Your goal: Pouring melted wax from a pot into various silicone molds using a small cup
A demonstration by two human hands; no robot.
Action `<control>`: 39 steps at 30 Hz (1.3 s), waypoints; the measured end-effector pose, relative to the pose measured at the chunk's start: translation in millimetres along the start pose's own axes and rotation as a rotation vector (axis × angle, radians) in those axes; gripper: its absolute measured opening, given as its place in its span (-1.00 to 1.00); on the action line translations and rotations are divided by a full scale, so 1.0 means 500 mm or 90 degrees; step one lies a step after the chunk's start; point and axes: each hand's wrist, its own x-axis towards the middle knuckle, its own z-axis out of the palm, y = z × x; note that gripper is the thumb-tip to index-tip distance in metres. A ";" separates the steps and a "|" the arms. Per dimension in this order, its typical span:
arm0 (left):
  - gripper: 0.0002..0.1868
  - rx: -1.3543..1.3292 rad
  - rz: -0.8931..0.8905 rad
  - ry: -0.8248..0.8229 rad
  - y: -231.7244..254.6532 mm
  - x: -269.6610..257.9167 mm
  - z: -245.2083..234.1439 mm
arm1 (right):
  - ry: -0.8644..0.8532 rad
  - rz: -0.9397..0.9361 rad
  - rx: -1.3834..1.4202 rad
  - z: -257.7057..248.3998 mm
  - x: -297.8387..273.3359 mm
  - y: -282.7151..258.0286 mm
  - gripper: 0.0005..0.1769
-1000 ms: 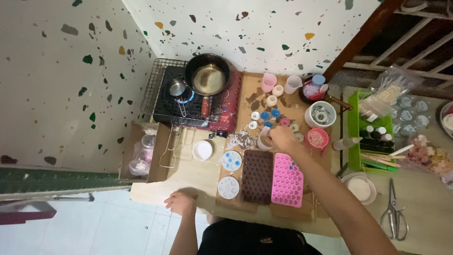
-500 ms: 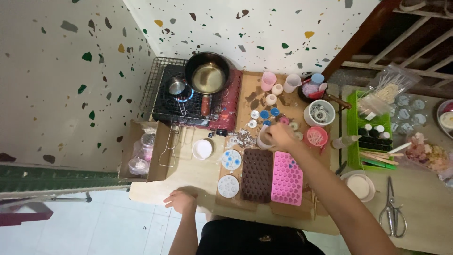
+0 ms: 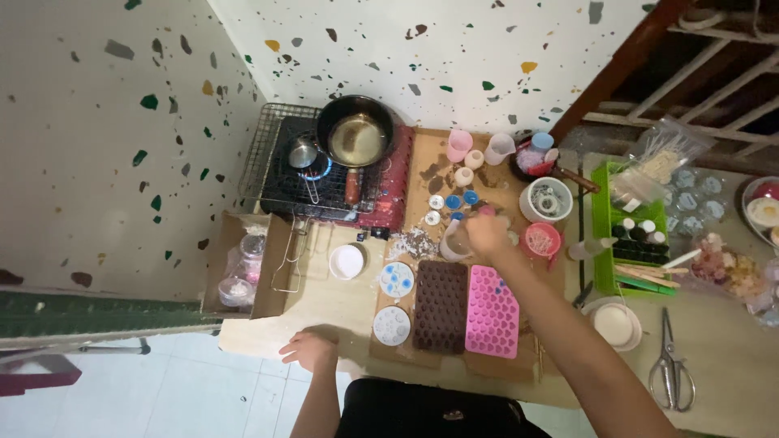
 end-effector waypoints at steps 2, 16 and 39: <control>0.07 -0.057 -0.025 0.035 0.001 0.003 0.011 | 0.023 0.022 -0.049 -0.017 -0.008 -0.006 -0.71; 0.25 0.031 0.005 0.087 -0.004 -0.013 0.008 | -0.022 -0.002 -0.060 0.001 0.006 0.006 -0.63; 0.34 -0.152 -0.068 0.013 -0.007 -0.021 -0.020 | 0.112 0.243 0.192 -0.125 -0.010 -0.009 -0.47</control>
